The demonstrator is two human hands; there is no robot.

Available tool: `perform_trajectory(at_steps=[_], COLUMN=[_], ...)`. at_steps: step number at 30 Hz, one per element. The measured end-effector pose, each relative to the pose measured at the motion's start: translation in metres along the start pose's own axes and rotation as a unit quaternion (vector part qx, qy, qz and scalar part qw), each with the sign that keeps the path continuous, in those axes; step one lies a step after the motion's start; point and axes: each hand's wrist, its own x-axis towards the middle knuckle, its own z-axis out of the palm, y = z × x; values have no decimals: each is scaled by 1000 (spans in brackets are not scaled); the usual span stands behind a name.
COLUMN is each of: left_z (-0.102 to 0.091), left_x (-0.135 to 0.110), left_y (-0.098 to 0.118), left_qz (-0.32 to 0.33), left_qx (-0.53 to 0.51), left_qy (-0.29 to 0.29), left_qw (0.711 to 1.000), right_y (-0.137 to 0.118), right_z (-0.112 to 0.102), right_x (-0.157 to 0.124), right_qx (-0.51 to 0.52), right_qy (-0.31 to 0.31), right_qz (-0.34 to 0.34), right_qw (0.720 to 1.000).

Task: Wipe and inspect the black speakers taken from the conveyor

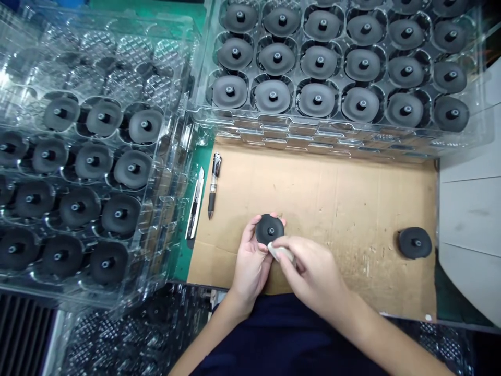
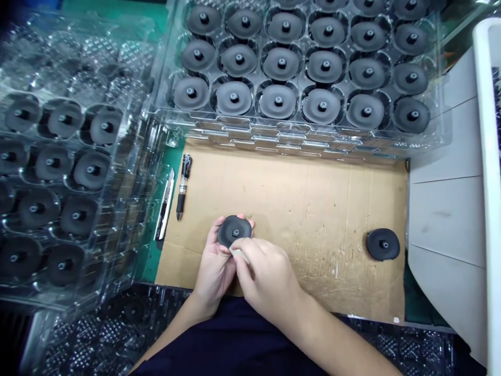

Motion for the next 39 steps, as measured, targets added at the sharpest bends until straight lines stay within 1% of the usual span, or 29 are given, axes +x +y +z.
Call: perform_trajectory(at_steps=[2, 3, 5, 7, 8, 10, 11, 12, 13, 14, 17, 19, 21, 23, 25, 26, 27, 29, 31, 32, 34, 36, 39], left_z=[0, -1, -2, -3, -3, -3, -3, -2, -2, -2, -1, -1, -1, -2, -3, -3, -3, -4, -3, -3, -3, -2, -1], left_x=[0, 0, 1, 1, 1, 1, 1, 1, 1, 1, 1, 1, 1, 1, 1, 0, 0, 0, 0, 0, 1, 1, 0], left_y=[0, -1, -2, -3, -3, -3, -3, -2, -2, -2, -1, -1, -1, -2, -2, -2, -2, -2, -2, -2, -2, 0, 4], left_qz=[2, 8, 19, 25, 24, 16, 12, 11, 14, 17, 11, 7, 12, 19, 25, 25, 22, 13, 8, 11, 19, 22, -1], left_qx=[5, 8, 14, 16, 16, 16, 16, 16, 16, 17, 17, 18, 17, 20, 25, 27, 28, 28, 32, 34, 40, 43, 39], left_qy=[-3, -2, 2, 9, 12, 15, 12, 10, 9, 10, 9, 4, -4, -4, 9, 17, 22, 20, 15, 17, 28, 30, 5], left_qw=[1000, 1000, 1000, 1000, 1000, 1000, 1000, 1000, 1000, 1000, 1000, 1000, 1000, 1000, 999, 999, 999, 999, 999, 999, 999, 998, 999], right_y=[4, 7, 11, 8, 4, -6, -10, -13, -15, -15, -6, 3, 8, 8, 3, 0, -3, -8, -10, -10, -8, -2, 16], right_z=[-4, -7, -11, -13, -13, -10, -8, -5, -3, -1, 0, -6, -15, -20, -17, -13, -9, -4, -3, -3, -2, 0, -6], right_x=[6, 10, 19, 25, 26, 26, 25, 24, 22, 21, 11, 5, 2, 4, 10, 13, 15, 20, 23, 24, 23, 16, -6], right_qx=[2, -4, -16, -18, -18, -23, -28, -33, -33, -27, 0, -1, -21, -30, -15, -3, 6, 5, -9, -12, -3, 15, 22], right_qy=[-5, 4, 41, 57, 44, -30, -73, -100, -108, -98, -25, -20, -25, 9, 50, 56, 48, -2, -48, -55, -36, -8, 12], right_qz=[3, 15, 33, 3, -23, -65, -72, -68, -62, -62, -70, -48, -9, 14, -7, -26, -45, -63, -53, -48, -42, -34, 16], right_qw=[1000, 1000, 998, 998, 999, 997, 994, 992, 992, 993, 997, 999, 999, 999, 999, 998, 998, 998, 997, 997, 998, 999, 1000])
